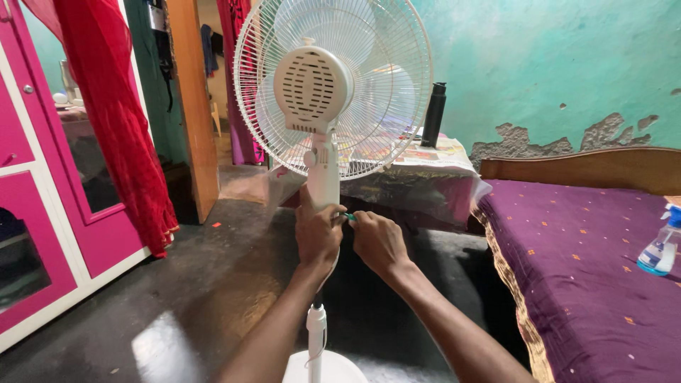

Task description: The person uses a screwdriver to adjust the neck of a white pedestal fan, then rotates the fan head to test its movement. The person continues to tighten screws on the fan's neck and base, ensuring the fan is stable.

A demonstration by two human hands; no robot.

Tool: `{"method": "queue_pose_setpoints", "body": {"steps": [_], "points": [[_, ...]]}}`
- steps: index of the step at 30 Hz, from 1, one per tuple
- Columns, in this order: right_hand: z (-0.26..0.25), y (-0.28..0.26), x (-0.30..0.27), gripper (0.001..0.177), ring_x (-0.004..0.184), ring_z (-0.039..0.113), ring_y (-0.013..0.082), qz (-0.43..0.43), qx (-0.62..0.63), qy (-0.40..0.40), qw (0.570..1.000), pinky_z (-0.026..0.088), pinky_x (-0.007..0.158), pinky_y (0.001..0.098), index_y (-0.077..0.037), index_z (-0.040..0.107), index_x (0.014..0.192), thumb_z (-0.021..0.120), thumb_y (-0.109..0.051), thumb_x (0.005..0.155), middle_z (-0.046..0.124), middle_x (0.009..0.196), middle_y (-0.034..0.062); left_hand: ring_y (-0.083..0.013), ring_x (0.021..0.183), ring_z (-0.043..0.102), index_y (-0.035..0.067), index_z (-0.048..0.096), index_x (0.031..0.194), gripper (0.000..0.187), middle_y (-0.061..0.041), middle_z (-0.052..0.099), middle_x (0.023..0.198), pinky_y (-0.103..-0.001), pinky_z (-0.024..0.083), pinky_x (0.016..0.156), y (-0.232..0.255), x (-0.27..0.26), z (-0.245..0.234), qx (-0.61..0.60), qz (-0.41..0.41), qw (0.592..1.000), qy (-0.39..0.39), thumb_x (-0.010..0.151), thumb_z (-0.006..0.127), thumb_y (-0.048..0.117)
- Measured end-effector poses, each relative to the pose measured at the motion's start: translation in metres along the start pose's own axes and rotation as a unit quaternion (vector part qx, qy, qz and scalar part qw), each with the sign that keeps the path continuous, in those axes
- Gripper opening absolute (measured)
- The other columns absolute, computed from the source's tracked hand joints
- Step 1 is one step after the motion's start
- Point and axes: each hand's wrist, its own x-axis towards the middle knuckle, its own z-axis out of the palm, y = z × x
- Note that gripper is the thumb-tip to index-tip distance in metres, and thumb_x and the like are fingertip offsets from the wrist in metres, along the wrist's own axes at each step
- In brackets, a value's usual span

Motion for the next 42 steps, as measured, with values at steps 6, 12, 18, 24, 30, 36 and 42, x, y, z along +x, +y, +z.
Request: {"method": "queue_pose_setpoints", "body": {"steps": [6, 12, 18, 24, 30, 36, 42], "points": [[-0.003, 0.001, 0.019, 0.041, 0.076, 0.071, 0.0405, 0.168, 0.060, -0.054, 0.982, 0.057, 0.073, 0.0504, -0.006, 0.075, 0.076, 0.058, -0.032, 0.102, 0.071, 0.074, 0.0189, -0.0383, 0.113, 0.061, 0.020, 0.080, 0.101, 0.027, -0.012, 0.048, 0.144, -0.047, 0.055, 0.090, -0.009, 0.001, -0.009, -0.027, 0.034, 0.999, -0.022, 0.076, 0.084, 0.014], [-0.004, 0.007, 0.024, 0.040, 0.081, 0.074, 0.0385, 0.238, 0.146, -0.096, 0.955, 0.057, 0.080, 0.0511, -0.009, 0.080, 0.088, 0.059, -0.040, 0.100, 0.076, 0.082, 0.0181, -0.0383, 0.118, 0.060, 0.022, 0.080, 0.101, 0.028, -0.013, 0.044, 0.149, -0.047, 0.054, 0.091, -0.006, 0.003, -0.015, -0.025, 0.025, 0.999, -0.036, 0.075, 0.083, 0.012], [-0.004, 0.001, 0.000, 0.024, 0.088, 0.068, 0.0421, 0.035, 0.136, 0.016, 0.990, 0.053, 0.071, 0.0540, -0.001, 0.060, 0.106, 0.067, -0.010, 0.085, 0.071, 0.091, 0.0200, -0.0368, 0.118, 0.060, 0.020, 0.079, 0.097, 0.024, -0.011, 0.048, 0.146, -0.046, 0.055, 0.091, -0.003, 0.003, -0.018, -0.023, 0.001, 0.998, -0.052, 0.076, 0.081, 0.009], [0.009, 0.003, -0.002, 0.015, 0.078, 0.072, 0.0351, -0.009, -0.023, 0.007, 1.000, 0.056, 0.064, 0.0474, -0.003, 0.060, 0.090, 0.061, -0.015, 0.099, 0.069, 0.079, 0.0162, -0.0373, 0.120, 0.060, 0.017, 0.079, 0.095, 0.023, -0.015, 0.049, 0.139, -0.046, 0.053, 0.095, -0.012, 0.002, -0.010, -0.031, 0.062, 0.998, -0.005, 0.074, 0.082, 0.007], [0.042, 0.038, 0.009, 0.045, 0.054, 0.055, 0.0239, 0.254, 0.219, -0.111, 0.936, 0.037, 0.049, 0.0346, -0.011, 0.073, 0.082, 0.056, -0.044, 0.108, 0.057, 0.058, 0.0035, -0.0374, 0.128, 0.058, 0.016, 0.077, 0.093, 0.022, -0.012, 0.053, 0.133, -0.046, 0.052, 0.101, -0.019, 0.006, -0.010, -0.061, 0.113, 0.992, 0.012, 0.074, 0.082, 0.006], [-0.049, 0.124, -0.035, 0.048, 0.045, 0.036, 0.0071, 0.476, 0.426, -0.236, 0.732, 0.027, 0.044, 0.0236, -0.007, 0.074, 0.102, 0.056, -0.052, 0.101, 0.048, 0.057, -0.0042, -0.0355, 0.129, 0.057, 0.017, 0.075, 0.089, 0.017, -0.014, 0.052, 0.138, -0.045, 0.052, 0.099, -0.035, 0.010, -0.016, -0.138, 0.063, 0.986, -0.063, 0.075, 0.083, 0.011], [-0.199, 0.257, -0.179, 0.039, 0.069, 0.067, 0.0197, 0.517, 0.106, -0.116, 0.841, 0.048, 0.059, 0.0313, -0.003, 0.079, 0.113, 0.066, -0.036, 0.098, 0.076, 0.082, 0.0149, -0.0405, 0.131, 0.057, 0.017, 0.070, 0.102, 0.028, -0.021, 0.049, 0.149, -0.043, 0.056, 0.097, -0.038, 0.004, -0.020, -0.176, 0.147, 0.973, -0.013, 0.078, 0.082, 0.009]]}}
